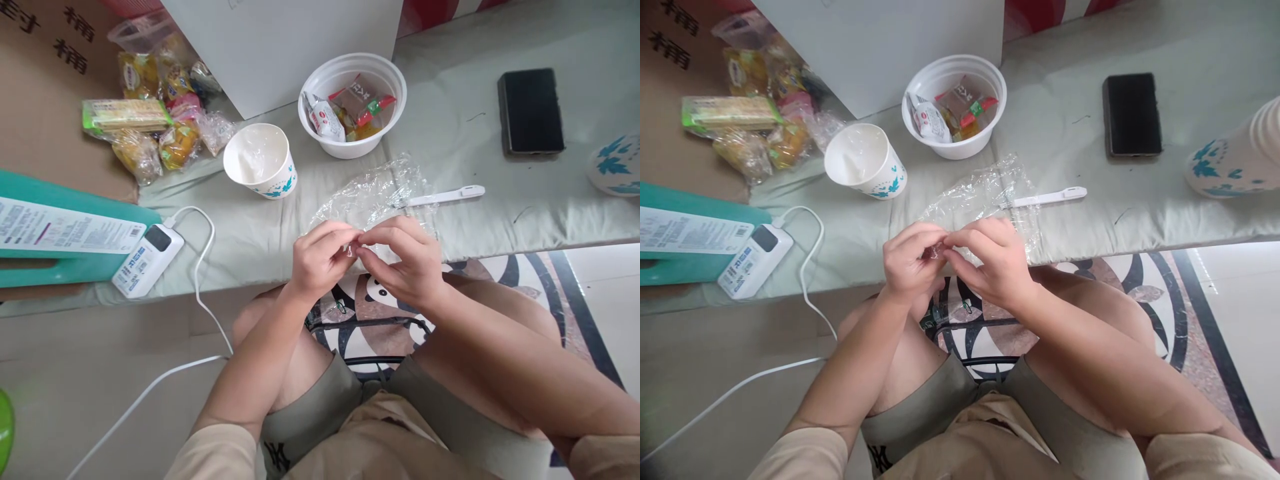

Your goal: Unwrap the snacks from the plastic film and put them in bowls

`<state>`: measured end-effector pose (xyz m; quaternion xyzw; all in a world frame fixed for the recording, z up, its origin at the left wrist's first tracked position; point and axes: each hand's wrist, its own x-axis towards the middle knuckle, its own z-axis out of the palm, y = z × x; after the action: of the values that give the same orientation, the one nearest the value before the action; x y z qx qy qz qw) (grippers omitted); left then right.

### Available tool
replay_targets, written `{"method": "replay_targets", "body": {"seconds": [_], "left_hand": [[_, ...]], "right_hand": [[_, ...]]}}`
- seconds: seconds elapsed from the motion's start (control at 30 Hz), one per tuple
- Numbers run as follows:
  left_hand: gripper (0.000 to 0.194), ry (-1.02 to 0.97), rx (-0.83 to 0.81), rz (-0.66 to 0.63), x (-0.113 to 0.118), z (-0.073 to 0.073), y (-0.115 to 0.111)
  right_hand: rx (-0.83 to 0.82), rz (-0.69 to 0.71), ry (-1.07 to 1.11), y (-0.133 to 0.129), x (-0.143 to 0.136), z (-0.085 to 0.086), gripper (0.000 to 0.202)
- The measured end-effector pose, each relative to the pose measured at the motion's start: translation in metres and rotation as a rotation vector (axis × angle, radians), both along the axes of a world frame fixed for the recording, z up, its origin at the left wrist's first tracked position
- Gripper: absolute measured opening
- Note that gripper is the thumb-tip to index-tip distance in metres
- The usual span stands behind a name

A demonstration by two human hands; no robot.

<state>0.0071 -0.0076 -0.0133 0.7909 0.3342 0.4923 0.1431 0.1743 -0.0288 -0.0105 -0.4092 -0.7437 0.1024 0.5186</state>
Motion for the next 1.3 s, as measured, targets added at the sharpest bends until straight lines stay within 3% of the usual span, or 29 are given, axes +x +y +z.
{"method": "replay_targets", "body": {"seconds": [0.37, 0.77, 1.1, 1.3], "left_hand": [[0.011, 0.045, 0.037, 0.071, -0.001, -0.004, 0.001], [0.015, 0.029, -0.051, 0.085, -0.004, -0.004, 0.004], [0.012, -0.044, 0.038, 0.001, -0.006, -0.002, 0.004], [0.012, -0.034, 0.031, 0.017, -0.007, -0.003, 0.003]], "right_hand": [[-0.137, -0.012, -0.075, -0.002, 0.002, 0.0, 0.011], [-0.025, -0.119, -0.09, 0.0, 0.005, 0.003, 0.016], [-0.088, 0.01, -0.013, 0.0, 0.003, -0.004, 0.01], [-0.076, -0.056, -0.02, 0.0, 0.002, -0.007, 0.014]]}}
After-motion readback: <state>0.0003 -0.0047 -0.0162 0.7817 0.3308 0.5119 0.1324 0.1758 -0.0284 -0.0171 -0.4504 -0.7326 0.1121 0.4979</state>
